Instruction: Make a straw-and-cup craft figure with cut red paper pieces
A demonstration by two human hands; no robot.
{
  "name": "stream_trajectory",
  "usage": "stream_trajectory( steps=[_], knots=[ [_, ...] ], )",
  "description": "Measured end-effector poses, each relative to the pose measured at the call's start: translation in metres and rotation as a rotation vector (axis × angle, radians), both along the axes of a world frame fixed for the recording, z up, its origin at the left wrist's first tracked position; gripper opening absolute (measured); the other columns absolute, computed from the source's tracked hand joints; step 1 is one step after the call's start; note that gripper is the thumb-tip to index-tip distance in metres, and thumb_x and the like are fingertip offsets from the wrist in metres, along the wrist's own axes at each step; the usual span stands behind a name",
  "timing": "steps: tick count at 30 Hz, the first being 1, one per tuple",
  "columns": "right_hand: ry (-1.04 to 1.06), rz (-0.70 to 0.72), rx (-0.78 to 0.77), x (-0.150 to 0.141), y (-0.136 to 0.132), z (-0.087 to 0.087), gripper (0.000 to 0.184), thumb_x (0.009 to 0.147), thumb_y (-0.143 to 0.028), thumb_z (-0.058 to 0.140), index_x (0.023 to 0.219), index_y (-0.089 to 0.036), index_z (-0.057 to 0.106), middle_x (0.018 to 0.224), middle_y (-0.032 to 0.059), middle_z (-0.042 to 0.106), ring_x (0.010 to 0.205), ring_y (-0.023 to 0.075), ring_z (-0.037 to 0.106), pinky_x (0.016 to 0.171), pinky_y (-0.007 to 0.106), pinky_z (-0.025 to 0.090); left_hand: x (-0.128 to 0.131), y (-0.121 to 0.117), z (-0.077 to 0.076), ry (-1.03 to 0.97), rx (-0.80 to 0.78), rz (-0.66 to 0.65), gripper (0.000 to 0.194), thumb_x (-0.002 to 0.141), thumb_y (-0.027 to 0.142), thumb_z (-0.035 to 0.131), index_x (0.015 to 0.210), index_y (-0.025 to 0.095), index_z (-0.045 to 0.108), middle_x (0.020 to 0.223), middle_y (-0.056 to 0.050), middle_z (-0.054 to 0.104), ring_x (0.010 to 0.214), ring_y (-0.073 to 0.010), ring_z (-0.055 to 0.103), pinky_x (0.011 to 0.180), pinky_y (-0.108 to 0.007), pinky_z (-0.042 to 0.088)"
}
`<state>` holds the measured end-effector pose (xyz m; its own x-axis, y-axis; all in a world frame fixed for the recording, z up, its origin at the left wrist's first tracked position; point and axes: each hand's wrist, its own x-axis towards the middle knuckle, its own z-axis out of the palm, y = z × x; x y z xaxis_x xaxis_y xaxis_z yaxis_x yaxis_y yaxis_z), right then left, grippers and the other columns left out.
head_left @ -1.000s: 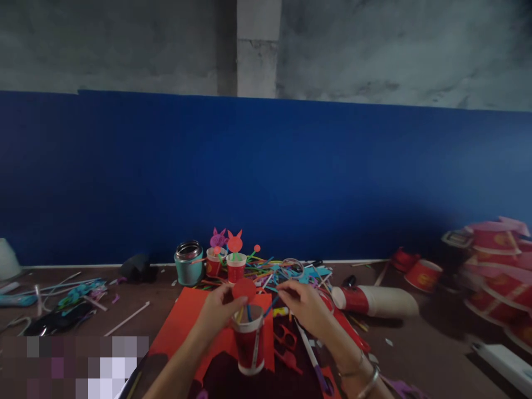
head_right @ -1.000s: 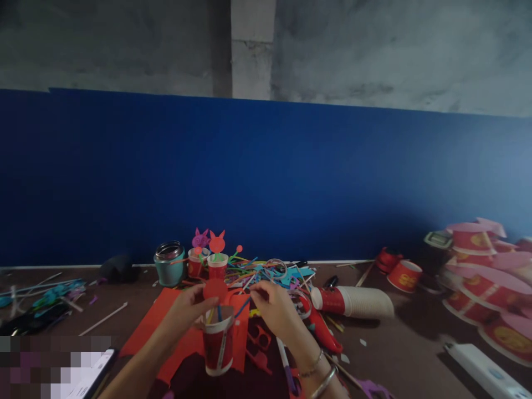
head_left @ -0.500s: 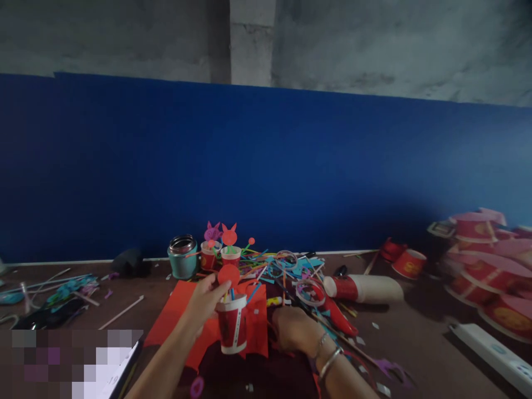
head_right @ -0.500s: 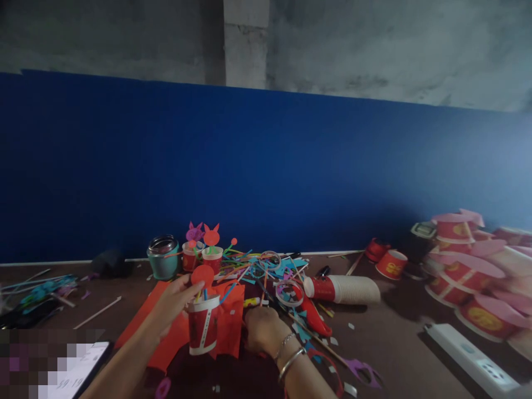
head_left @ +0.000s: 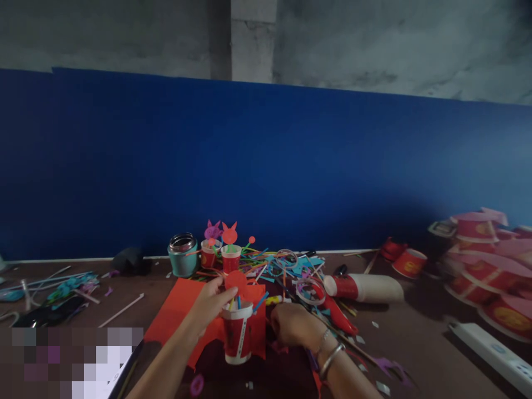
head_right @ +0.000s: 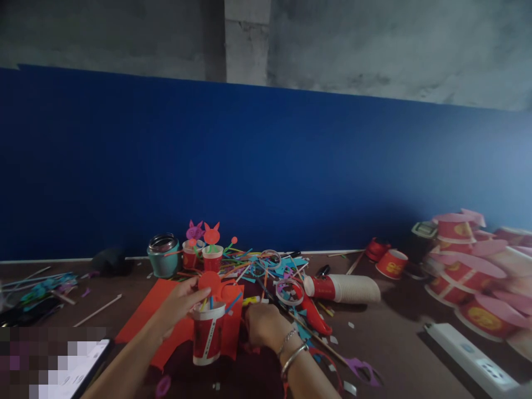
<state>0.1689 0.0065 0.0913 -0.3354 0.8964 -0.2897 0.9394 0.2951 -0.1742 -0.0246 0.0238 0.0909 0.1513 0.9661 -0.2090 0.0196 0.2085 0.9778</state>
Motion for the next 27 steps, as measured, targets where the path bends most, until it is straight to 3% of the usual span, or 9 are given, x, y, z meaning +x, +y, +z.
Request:
stream_trajectory(
  steps=[6, 11, 13, 15, 18, 20, 23, 25, 27],
  knots=[
    [-0.075, 0.009, 0.04, -0.015, -0.006, 0.0, 0.029, 0.056, -0.007, 0.063, 0.084, -0.011, 0.071, 0.086, 0.0197, 0.07, 0.084, 0.0325, 0.065, 0.069, 0.035, 0.051, -0.004, 0.009, -0.015, 0.174, 0.117, 0.086, 0.025, 0.064, 0.028, 0.06, 0.084, 0.014, 0.054, 0.059, 0.001, 0.061, 0.053, -0.0141, 0.056, 0.049, -0.023, 0.04],
    [-0.069, 0.025, 0.058, -0.013, -0.008, -0.006, 0.025, 0.059, -0.011, 0.062, 0.083, -0.011, 0.07, 0.086, 0.0179, 0.07, 0.085, 0.031, 0.065, 0.07, 0.031, 0.05, -0.008, 0.019, -0.033, 0.268, 0.141, 0.093, 0.03, 0.066, 0.023, 0.053, 0.095, 0.014, 0.052, 0.058, 0.0, 0.062, 0.055, -0.0166, 0.058, 0.05, -0.026, 0.044],
    [-0.05, 0.034, 0.072, -0.01, -0.008, -0.007, 0.024, 0.059, -0.01, 0.06, 0.081, -0.011, 0.07, 0.085, 0.0172, 0.07, 0.084, 0.0302, 0.065, 0.069, 0.03, 0.05, -0.011, 0.023, -0.04, 0.292, 0.217, 0.109, 0.034, 0.066, 0.021, 0.051, 0.099, 0.014, 0.052, 0.07, -0.004, 0.066, 0.063, -0.019, 0.061, 0.056, -0.029, 0.046],
    [-0.021, 0.039, 0.084, -0.006, -0.007, -0.006, 0.022, 0.059, -0.01, 0.058, 0.078, -0.011, 0.07, 0.084, 0.0165, 0.07, 0.082, 0.0297, 0.065, 0.067, 0.029, 0.049, -0.013, 0.025, -0.042, 0.367, 0.378, 0.217, 0.038, 0.064, 0.019, 0.052, 0.101, 0.013, 0.053, 0.091, -0.01, 0.066, 0.083, -0.0235, 0.061, 0.073, -0.036, 0.046],
    [0.057, 0.022, 0.128, 0.0, -0.002, 0.003, 0.022, 0.063, -0.011, 0.054, 0.079, -0.013, 0.068, 0.083, 0.0119, 0.071, 0.08, 0.0257, 0.065, 0.065, 0.027, 0.047, -0.01, 0.019, -0.033, 0.524, 0.619, 0.364, 0.036, 0.066, 0.021, 0.052, 0.101, 0.014, 0.057, 0.109, -0.014, 0.059, 0.104, -0.0283, 0.051, 0.092, -0.045, 0.035],
    [0.289, -0.008, 0.155, 0.002, 0.002, 0.011, 0.022, 0.068, -0.012, 0.049, 0.081, -0.015, 0.067, 0.079, 0.0068, 0.071, 0.074, 0.0193, 0.065, 0.062, 0.022, 0.045, -0.002, 0.009, -0.023, 0.472, 0.68, 0.253, 0.03, 0.07, 0.021, 0.049, 0.098, 0.018, 0.059, 0.104, -0.01, 0.062, 0.101, -0.0257, 0.053, 0.089, -0.042, 0.038],
    [0.747, -0.012, 0.158, 0.002, 0.006, 0.021, 0.02, 0.073, -0.014, 0.047, 0.079, -0.016, 0.066, 0.077, 0.003, 0.07, 0.072, 0.0151, 0.062, 0.063, 0.02, 0.044, 0.016, -0.008, -0.011, 0.278, 0.57, 0.003, 0.031, 0.072, 0.02, 0.05, 0.102, 0.019, 0.059, 0.095, -0.008, 0.064, 0.081, -0.0197, 0.059, 0.071, -0.031, 0.047],
    [0.895, 0.002, 0.152, 0.0, 0.005, 0.023, 0.018, 0.073, -0.013, 0.048, 0.079, -0.017, 0.065, 0.08, 0.0022, 0.069, 0.076, 0.0149, 0.061, 0.067, 0.021, 0.044, 0.027, -0.016, -0.008, 0.204, 0.505, -0.111, 0.038, 0.068, 0.015, 0.053, 0.106, 0.017, 0.057, 0.088, -0.006, 0.065, 0.078, -0.0179, 0.059, 0.066, -0.026, 0.046],
    [0.938, 0.0, 0.147, -0.002, 0.003, 0.023, 0.018, 0.069, -0.009, 0.05, 0.08, -0.017, 0.063, 0.077, 0.001, 0.067, 0.074, 0.0142, 0.059, 0.066, 0.021, 0.043, 0.035, -0.02, -0.007, 0.201, 0.453, -0.116, 0.035, 0.067, 0.015, 0.054, 0.101, 0.013, 0.058, 0.073, -0.003, 0.063, 0.065, -0.0149, 0.057, 0.057, -0.024, 0.043]
  ],
)
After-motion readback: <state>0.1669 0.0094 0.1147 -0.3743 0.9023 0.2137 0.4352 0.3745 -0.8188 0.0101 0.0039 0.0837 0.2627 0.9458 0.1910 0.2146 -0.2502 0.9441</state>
